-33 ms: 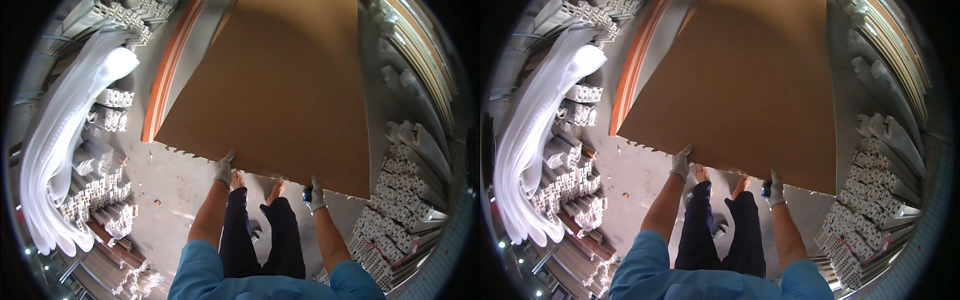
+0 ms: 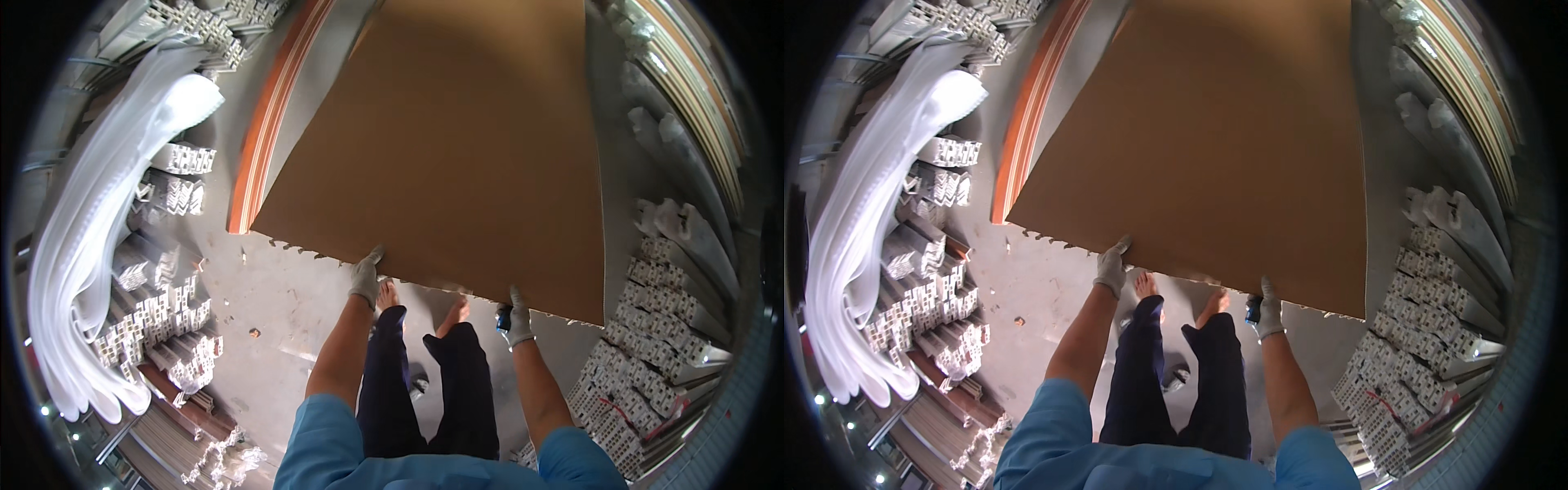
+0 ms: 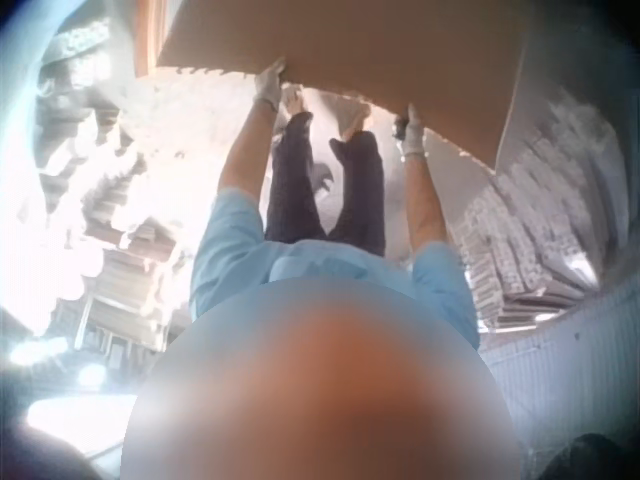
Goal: The person puts on gloves, then uses a utility knife to cut a large sheet of cardboard on the floor into smaller pieces. They repeatedly position, cut, and separate the cardboard sections.
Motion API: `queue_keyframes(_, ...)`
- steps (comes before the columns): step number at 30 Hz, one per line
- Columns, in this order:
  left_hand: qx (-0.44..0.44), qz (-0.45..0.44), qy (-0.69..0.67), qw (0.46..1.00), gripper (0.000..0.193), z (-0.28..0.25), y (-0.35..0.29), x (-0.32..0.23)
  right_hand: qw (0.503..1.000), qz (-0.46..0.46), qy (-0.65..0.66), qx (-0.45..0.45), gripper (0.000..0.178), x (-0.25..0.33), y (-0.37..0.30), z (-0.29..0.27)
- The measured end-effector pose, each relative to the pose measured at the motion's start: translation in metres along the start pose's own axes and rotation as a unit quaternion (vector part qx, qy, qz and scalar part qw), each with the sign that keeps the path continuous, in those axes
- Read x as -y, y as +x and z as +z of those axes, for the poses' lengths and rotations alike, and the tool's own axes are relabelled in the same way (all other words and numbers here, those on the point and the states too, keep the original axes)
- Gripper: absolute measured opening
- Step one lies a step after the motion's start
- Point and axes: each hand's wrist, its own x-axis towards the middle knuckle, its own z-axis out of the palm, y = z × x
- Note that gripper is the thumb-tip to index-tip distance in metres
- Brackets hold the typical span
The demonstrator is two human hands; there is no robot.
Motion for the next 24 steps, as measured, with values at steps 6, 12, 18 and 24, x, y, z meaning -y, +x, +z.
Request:
queue_keyframes(6,0.048,0.024,-0.043,0.998,0.038,0.013,0.146,0.052,0.995,-0.072,0.063,-0.029,0.035,-0.039,0.171,-0.017)
queue_keyframes(12,0.105,0.027,-0.024,0.994,0.037,0.027,0.258,0.102,0.992,-0.120,0.017,-0.045,0.028,-0.067,0.273,-0.026)
queue_keyframes(18,0.044,0.030,0.049,0.997,0.038,0.021,0.282,0.121,0.988,-0.147,-0.027,-0.044,0.027,-0.108,0.298,-0.038)
queue_keyframes(24,0.045,0.029,0.050,0.997,0.038,-0.014,0.263,0.151,0.990,-0.103,-0.048,-0.080,0.032,-0.148,0.280,-0.061)
